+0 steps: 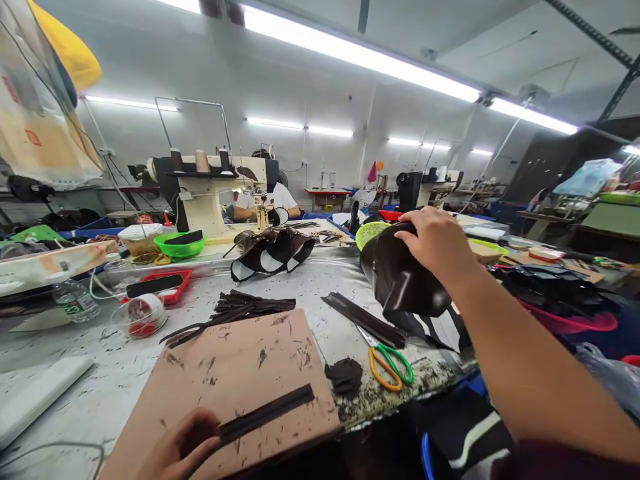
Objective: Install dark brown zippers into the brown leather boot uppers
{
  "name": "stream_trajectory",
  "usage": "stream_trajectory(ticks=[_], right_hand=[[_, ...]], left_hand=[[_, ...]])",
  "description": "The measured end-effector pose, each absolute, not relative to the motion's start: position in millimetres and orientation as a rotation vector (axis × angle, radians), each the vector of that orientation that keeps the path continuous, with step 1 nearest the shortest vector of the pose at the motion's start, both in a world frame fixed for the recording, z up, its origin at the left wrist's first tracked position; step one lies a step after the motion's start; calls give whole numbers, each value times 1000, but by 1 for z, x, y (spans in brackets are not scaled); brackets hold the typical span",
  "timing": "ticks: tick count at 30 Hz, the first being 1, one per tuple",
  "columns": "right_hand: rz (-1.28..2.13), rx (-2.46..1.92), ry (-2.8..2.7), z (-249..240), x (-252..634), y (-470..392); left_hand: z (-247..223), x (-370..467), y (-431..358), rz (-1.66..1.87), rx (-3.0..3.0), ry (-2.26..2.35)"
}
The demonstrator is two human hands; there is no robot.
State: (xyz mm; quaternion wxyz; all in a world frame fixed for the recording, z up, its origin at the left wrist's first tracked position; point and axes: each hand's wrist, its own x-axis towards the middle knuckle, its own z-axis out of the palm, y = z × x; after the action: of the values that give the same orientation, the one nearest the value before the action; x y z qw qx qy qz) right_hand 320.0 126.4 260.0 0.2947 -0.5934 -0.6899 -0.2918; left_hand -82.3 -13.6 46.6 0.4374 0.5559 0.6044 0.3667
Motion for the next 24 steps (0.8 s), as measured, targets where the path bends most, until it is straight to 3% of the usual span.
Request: stream_trajectory(ticks=[5, 8, 13, 18, 21, 24], right_hand=[[-306, -1427, -1741, 244, 280, 8], [0, -1510, -1678, 199, 271, -36], [543, -1620, -1793, 84, 263, -74], [639, -1745, -2106, -10, 201, -88], [568, -1899, -2314, -15, 169, -75], [605, -1873, -2373, 15, 165, -53]], left_hand=[[36, -15, -29, 668, 1024, 782], [20, 7, -53, 817, 751, 581], [27, -24, -70, 1140, 704, 885], [31, -85, -58, 922, 1312, 1298], [31, -106, -53, 844, 1481, 1365], [39, -115, -53, 817, 1539, 1355]])
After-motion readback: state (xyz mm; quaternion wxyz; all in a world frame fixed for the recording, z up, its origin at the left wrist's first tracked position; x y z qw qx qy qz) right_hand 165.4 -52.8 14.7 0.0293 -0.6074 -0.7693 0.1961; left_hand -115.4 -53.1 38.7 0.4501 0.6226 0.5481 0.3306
